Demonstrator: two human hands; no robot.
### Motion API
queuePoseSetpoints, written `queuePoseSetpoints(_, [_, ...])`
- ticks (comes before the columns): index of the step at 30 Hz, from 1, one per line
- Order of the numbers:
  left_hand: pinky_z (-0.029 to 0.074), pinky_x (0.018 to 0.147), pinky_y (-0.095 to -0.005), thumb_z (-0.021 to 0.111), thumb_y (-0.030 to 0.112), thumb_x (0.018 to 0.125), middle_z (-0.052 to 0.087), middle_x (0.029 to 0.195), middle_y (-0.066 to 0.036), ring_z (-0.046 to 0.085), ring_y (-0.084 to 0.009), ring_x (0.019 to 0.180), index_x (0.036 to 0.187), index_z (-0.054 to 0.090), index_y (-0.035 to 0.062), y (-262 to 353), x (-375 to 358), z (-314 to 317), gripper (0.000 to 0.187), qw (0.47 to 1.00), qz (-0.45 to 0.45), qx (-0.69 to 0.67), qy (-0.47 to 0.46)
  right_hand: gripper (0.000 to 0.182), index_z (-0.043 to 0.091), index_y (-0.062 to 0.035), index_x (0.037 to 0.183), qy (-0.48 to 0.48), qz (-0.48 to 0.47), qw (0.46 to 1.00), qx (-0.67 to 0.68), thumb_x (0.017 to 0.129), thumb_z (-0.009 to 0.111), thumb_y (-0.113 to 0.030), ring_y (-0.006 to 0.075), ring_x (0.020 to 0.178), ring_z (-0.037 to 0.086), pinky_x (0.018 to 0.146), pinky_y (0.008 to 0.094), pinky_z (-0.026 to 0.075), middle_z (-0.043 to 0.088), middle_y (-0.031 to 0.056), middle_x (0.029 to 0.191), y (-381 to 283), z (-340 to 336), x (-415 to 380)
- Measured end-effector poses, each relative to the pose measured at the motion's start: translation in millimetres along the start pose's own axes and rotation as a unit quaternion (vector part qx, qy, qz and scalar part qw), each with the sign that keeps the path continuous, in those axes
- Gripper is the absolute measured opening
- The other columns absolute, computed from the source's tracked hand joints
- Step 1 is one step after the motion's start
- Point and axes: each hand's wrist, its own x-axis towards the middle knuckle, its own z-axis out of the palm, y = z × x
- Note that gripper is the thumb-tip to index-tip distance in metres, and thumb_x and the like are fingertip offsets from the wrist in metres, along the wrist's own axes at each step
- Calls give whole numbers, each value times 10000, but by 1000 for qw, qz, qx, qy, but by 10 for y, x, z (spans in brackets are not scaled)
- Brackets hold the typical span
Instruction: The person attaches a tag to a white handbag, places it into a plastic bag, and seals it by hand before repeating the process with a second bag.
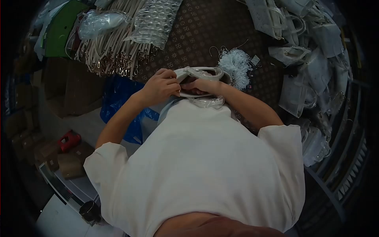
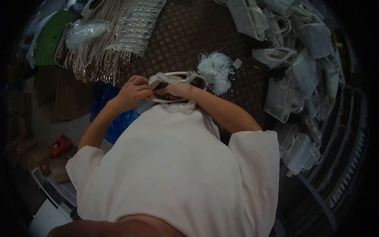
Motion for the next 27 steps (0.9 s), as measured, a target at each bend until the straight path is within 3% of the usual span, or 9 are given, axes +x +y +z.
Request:
queuePoseSetpoints(3, [390,816,-317,658,144,667,588,840,-17,492,-202,888,779,571,86,8,-37,-99,153,997,28,43,-60,228,599,-64,929,54,-91,986,-126,792,613,-246,106,632,535,579,258,440,608,30,750,-72,12,43])
queuePoseSetpoints(5, [390,791,-314,643,121,679,565,786,-30,488,-205,836,747,548,76,35,-79,-125,125,997,12,20,-74,199,617,-30,856,139,-320,895,-278,745,623,-195,174,632,575,590,300,455,625,73,739,-26,27,56])
queuePoseSetpoints(9, [388,754,-315,632,111,692,541,747,-46,479,-213,794,725,532,67,-1,-229,-71,114,993,-17,-28,-109,131,640,-39,722,293,-254,796,-464,703,586,-156,283,686,595,603,362,478,612,141,732,56,-228,-12])
queuePoseSetpoints(10, [387,737,-316,629,109,696,535,737,-49,477,-217,790,715,525,66,4,-285,-76,114,992,-32,-14,-123,131,640,-39,722,293,-252,797,-464,703,586,-156,283,686,595,603,362,478,612,141,732,30,-309,-73])
queuePoseSetpoints(12, [385,720,-317,626,108,701,528,726,-52,475,-220,785,705,517,66,3,-288,-32,116,990,-43,-1,-134,163,640,-60,691,362,-230,704,-566,716,541,-187,273,665,604,593,377,491,619,100,751,-83,-440,-208])
queuePoseSetpoints(16, [370,705,-317,616,138,715,537,721,-56,484,-222,756,727,546,64,-15,-251,190,103,993,-67,10,-93,151,631,-63,674,400,-257,656,-586,680,579,-204,255,657,607,559,347,492,600,85,708,-151,-468,-19])
queuePoseSetpoints(20, [363,708,-318,594,134,733,552,738,-65,496,-218,760,778,580,55,-2,-281,366,92,994,-105,-30,-28,125,581,-63,644,333,-295,660,-605,713,577,-167,258,611,585,532,371,467,576,78,691,-218,-292,28])
queuePoseSetpoints(22, [365,703,-320,593,127,733,552,739,-68,498,-218,762,785,579,54,30,-338,423,92,993,-106,19,-45,108,612,-57,614,258,-284,736,-557,637,599,-161,268,637,613,559,354,490,594,99,675,-225,-104,33])
queuePoseSetpoints(27, [372,683,-326,592,116,730,547,731,-66,503,-217,770,796,578,51,80,-335,482,94,990,-100,98,-13,108,610,-58,622,251,-301,754,-527,640,591,-163,291,623,606,572,378,487,590,108,660,-157,12,84])
